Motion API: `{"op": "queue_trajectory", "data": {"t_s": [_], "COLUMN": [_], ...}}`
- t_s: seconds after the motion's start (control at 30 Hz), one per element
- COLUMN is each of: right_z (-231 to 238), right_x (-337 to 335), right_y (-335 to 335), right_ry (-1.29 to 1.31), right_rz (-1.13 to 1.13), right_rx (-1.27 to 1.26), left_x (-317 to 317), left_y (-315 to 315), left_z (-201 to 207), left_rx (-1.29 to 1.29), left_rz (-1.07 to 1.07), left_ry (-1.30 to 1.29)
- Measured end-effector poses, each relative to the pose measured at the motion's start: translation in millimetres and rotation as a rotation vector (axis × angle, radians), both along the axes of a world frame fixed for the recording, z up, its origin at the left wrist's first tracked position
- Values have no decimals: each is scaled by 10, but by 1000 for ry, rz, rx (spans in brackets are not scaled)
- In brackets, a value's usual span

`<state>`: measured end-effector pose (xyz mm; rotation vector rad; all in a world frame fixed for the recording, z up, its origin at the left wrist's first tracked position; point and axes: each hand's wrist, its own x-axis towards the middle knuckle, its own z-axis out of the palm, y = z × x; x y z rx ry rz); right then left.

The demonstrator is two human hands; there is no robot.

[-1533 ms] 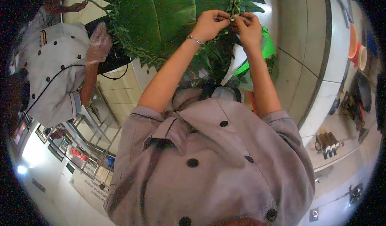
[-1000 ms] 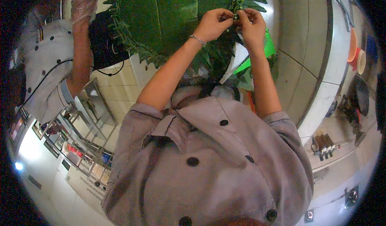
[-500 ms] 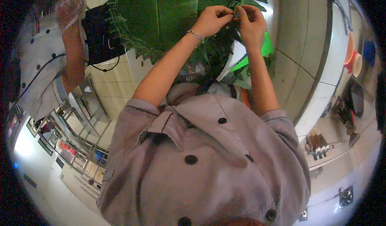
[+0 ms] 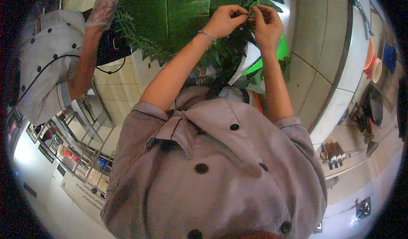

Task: The person assembles a circular garland by hand, attaching small green leaves to a wire frame laid over a large banana leaf. A second person assists by holding the frame and adding leaves. The camera wearer repeatedly picks leaves and secures them along the perimeter of the frame.

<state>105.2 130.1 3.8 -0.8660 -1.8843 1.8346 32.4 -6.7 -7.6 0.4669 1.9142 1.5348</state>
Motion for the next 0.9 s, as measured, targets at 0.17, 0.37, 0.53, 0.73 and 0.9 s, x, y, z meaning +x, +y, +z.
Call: {"op": "queue_trajectory", "data": {"t_s": [0.17,0.37,0.53,0.73,0.9], "right_z": [-11,36,51,42,101], "right_x": [5,12,22,25,33], "right_y": [10,14,20,43,57], "right_ry": [-18,-37,-30,-66,-85], "right_rz": [11,27,44,78,112], "right_rx": [19,20,40,160,236], "left_x": [-2,-2,5,-21,-23], "left_y": [1,11,13,-10,-12], "left_z": [30,39,65,14,84], "left_rx": [-19,-21,-23,-63,-64], "left_rz": [-11,7,12,-42,-23], "left_ry": [1,36,21,-2,29]}}
